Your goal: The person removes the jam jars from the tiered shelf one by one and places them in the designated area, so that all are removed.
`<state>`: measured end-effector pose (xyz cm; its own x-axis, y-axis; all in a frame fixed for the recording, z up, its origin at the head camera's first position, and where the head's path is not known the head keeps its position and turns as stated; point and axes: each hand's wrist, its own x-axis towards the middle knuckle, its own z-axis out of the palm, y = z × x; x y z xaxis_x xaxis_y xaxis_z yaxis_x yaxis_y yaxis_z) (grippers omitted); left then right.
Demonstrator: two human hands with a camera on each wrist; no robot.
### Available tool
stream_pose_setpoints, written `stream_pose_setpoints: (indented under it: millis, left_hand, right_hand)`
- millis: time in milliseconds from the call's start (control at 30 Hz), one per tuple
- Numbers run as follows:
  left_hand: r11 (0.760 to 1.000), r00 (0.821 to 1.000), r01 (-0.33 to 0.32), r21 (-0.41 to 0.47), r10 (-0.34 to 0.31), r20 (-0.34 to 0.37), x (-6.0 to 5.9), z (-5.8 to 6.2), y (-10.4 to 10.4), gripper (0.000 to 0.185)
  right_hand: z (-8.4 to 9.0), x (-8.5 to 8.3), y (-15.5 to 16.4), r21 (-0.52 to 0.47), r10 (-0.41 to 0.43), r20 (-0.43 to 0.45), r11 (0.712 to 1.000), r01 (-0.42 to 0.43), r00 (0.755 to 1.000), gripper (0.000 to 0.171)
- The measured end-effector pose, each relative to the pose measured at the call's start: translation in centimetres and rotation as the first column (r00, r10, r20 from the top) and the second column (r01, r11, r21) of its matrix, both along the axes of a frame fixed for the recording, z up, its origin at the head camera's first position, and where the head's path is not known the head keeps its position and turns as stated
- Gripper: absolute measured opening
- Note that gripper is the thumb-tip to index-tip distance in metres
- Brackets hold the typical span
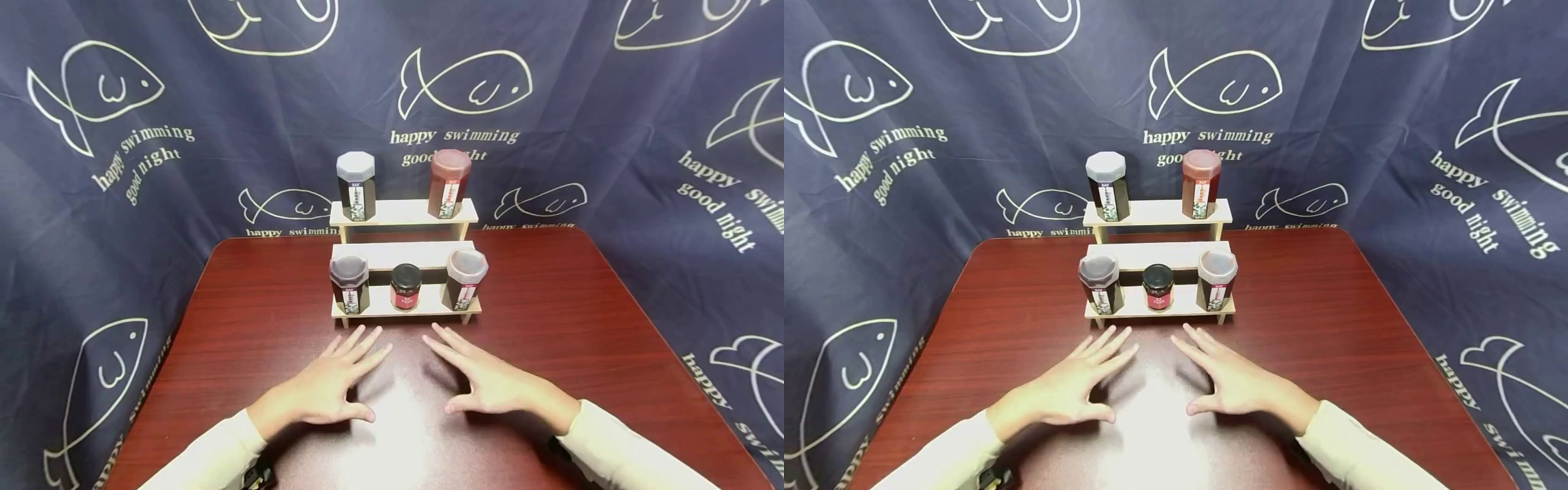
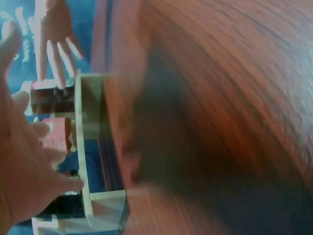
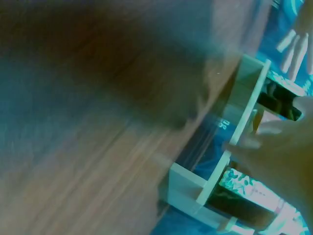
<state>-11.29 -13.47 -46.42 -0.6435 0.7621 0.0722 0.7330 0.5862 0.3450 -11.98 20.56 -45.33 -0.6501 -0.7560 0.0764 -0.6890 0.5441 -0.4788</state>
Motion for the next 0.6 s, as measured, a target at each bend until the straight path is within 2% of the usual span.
stream_pose_setpoints:
  millis: [67, 133, 200, 300, 333, 433, 533, 600]
  left_hand:
    - [0.991, 0.994, 0.011, 0.134, -0.026, 0.109, -0.2, 0.3, -0.5, 0.103]
    - [0.962, 0.981, 0.011, 0.272, -0.063, 0.185, -0.5, 0.4, -1.0, 0.101]
    - [0.919, 0.967, -0.005, 0.394, -0.096, 0.237, -0.8, 0.4, -1.6, 0.100]
    - [0.847, 0.953, -0.029, 0.531, -0.137, 0.270, -1.1, 0.1, -2.5, 0.097]
    - [0.820, 0.943, -0.044, 0.570, -0.154, 0.294, -1.2, 0.0, -2.8, 0.094]
    - [0.762, 0.918, -0.080, 0.643, -0.195, 0.346, -1.2, -0.4, -3.5, 0.084]
    - [0.734, 0.897, -0.120, 0.669, -0.208, 0.389, -1.3, -0.8, -4.1, 0.077]
    - [0.725, 0.900, -0.130, 0.676, -0.201, 0.388, -1.5, -1.0, -4.5, 0.076]
  right_hand:
    - [0.3, -0.3, 0.4, -0.162, 0.037, 0.064, 0.987, -0.026, 0.997, 0.103]
    - [0.5, -0.6, 0.8, -0.301, 0.064, 0.115, 0.953, -0.026, 0.991, 0.097]
    - [0.6, -1.0, 1.2, -0.415, 0.083, 0.163, 0.910, -0.008, 0.983, 0.090]
    - [0.7, -1.3, 1.8, -0.550, 0.116, 0.245, 0.834, 0.039, 0.962, 0.080]
    - [0.7, -1.4, 2.0, -0.583, 0.126, 0.253, 0.811, 0.047, 0.959, 0.078]
    - [0.7, -1.5, 2.5, -0.663, 0.153, 0.274, 0.745, 0.071, 0.949, 0.073]
    - [0.8, -1.4, 3.0, -0.710, 0.159, 0.266, 0.700, 0.082, 0.951, 0.069]
    - [0.9, -1.5, 3.3, -0.733, 0.160, 0.270, 0.673, 0.095, 0.950, 0.068]
